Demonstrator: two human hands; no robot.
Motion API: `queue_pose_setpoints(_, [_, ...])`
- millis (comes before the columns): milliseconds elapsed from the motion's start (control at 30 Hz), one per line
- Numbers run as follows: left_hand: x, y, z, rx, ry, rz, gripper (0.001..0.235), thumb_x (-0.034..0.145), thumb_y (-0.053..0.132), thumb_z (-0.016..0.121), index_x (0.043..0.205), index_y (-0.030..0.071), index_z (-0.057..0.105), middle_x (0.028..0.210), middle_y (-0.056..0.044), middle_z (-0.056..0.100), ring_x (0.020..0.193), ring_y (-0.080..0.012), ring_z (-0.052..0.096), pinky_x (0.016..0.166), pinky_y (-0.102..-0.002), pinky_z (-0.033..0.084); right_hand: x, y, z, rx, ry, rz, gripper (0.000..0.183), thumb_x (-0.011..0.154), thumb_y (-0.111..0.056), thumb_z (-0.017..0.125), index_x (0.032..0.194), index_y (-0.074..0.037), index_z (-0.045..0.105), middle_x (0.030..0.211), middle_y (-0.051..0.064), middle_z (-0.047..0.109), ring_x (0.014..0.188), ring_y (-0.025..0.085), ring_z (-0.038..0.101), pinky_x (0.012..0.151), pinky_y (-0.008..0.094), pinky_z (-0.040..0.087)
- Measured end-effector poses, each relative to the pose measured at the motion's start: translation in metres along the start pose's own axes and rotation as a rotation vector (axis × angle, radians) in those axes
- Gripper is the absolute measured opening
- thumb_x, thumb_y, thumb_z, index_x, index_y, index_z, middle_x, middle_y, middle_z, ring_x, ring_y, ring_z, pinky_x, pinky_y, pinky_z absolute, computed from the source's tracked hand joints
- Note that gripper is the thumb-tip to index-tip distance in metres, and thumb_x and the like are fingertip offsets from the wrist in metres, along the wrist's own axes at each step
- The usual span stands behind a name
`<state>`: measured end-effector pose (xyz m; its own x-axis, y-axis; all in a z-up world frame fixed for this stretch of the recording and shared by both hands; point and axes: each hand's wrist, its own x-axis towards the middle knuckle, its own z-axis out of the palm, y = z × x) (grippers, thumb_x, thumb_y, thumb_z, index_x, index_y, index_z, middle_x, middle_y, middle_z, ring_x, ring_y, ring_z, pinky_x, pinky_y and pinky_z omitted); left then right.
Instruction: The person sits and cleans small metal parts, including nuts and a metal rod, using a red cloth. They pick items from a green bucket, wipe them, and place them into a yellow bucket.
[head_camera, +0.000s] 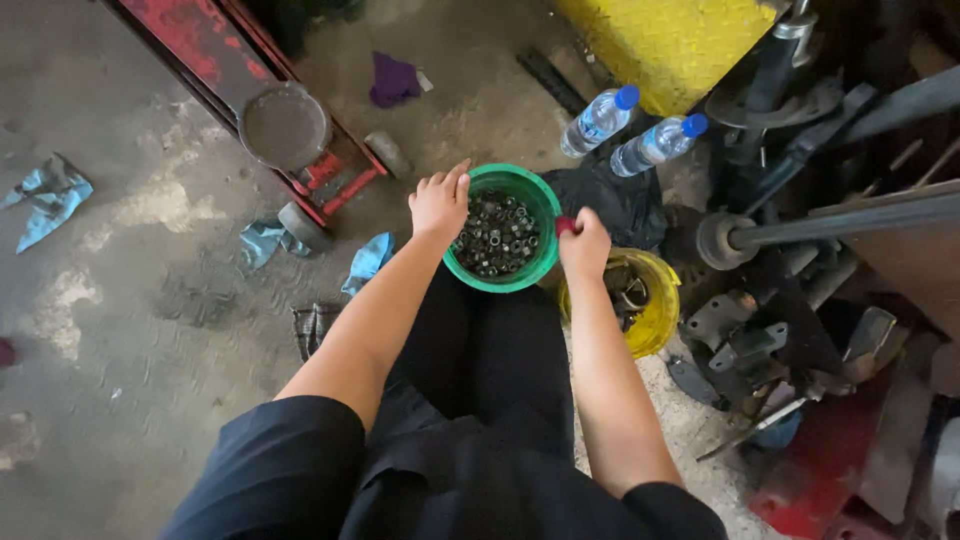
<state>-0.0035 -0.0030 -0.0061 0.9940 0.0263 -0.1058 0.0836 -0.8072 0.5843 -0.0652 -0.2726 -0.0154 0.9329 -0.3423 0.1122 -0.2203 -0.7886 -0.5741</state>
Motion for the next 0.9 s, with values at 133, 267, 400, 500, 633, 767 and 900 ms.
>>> queue_pose_setpoints(133, [0.0, -0.002, 0.001, -0.03, -0.004, 0.001, 0.042, 0.103, 0.044, 0.044, 0.141, 0.035, 0.059, 0.119, -0.006, 0.069, 0.116, -0.0333, 0.059, 0.094, -0.057, 0.045, -0.07, -0.027, -0.019, -0.009, -0.045, 0.047, 0.018, 0.081, -0.01, 0.069, 0.083, -0.005, 0.053, 0.073, 0.022, 0.061, 0.075, 0.046, 0.061, 0.067, 0.051, 0.048])
queue_pose_setpoints(267, [0.002, -0.003, 0.004, -0.031, 0.018, 0.011, 0.041, 0.105, 0.045, 0.043, 0.141, 0.035, 0.06, 0.118, -0.006, 0.069, 0.115, -0.0331, 0.06, 0.095, -0.057, 0.045, -0.124, -0.052, -0.02, 0.047, -0.108, 0.109, 0.013, 0.082, -0.012, 0.069, 0.09, -0.008, 0.059, 0.078, 0.019, 0.066, 0.077, 0.043, 0.066, 0.066, 0.051, 0.051])
queue_pose_setpoints(400, [-0.002, -0.002, 0.002, -0.02, 0.038, 0.018, 0.04, 0.105, 0.044, 0.044, 0.139, 0.035, 0.061, 0.118, -0.005, 0.07, 0.115, -0.0329, 0.06, 0.094, -0.057, 0.046, -0.13, -0.069, -0.03, 0.017, -0.186, 0.156, 0.017, 0.085, -0.014, 0.071, 0.087, -0.006, 0.056, 0.077, 0.019, 0.066, 0.076, 0.043, 0.066, 0.065, 0.051, 0.051])
queue_pose_setpoints(500, [0.0, 0.001, 0.0, -0.029, 0.059, 0.022, 0.04, 0.105, 0.044, 0.043, 0.14, 0.035, 0.061, 0.117, -0.004, 0.07, 0.115, -0.0329, 0.061, 0.095, -0.056, 0.046, -0.115, -0.057, -0.028, 0.013, -0.133, 0.133, 0.015, 0.082, -0.013, 0.07, 0.087, -0.007, 0.057, 0.076, 0.018, 0.067, 0.074, 0.042, 0.067, 0.066, 0.051, 0.051])
queue_pose_setpoints(633, [-0.004, 0.001, -0.001, -0.015, 0.032, 0.015, 0.042, 0.102, 0.044, 0.045, 0.14, 0.035, 0.061, 0.118, -0.007, 0.069, 0.115, -0.0349, 0.059, 0.093, -0.058, 0.044, -0.075, -0.031, -0.024, -0.006, -0.036, 0.122, 0.013, 0.083, -0.012, 0.069, 0.086, -0.007, 0.057, 0.075, 0.018, 0.066, 0.074, 0.043, 0.066, 0.067, 0.051, 0.051])
queue_pose_setpoints(767, [0.001, 0.001, 0.001, -0.017, 0.001, -0.017, 0.041, 0.104, 0.046, 0.044, 0.141, 0.037, 0.059, 0.122, -0.005, 0.069, 0.12, -0.0329, 0.058, 0.099, -0.058, 0.044, -0.047, -0.015, -0.024, -0.105, 0.03, 0.096, 0.017, 0.085, -0.014, 0.071, 0.085, -0.006, 0.056, 0.076, 0.02, 0.065, 0.077, 0.045, 0.064, 0.065, 0.053, 0.049])
queue_pose_setpoints(900, [0.007, -0.006, 0.006, 0.032, 0.043, 0.02, 0.042, 0.102, 0.046, 0.046, 0.14, 0.035, 0.06, 0.122, -0.008, 0.067, 0.118, -0.0344, 0.058, 0.095, -0.06, 0.042, -0.071, -0.028, -0.028, -0.044, 0.097, 0.097, 0.018, 0.085, -0.014, 0.07, 0.087, -0.005, 0.055, 0.079, 0.02, 0.065, 0.079, 0.046, 0.064, 0.067, 0.052, 0.05])
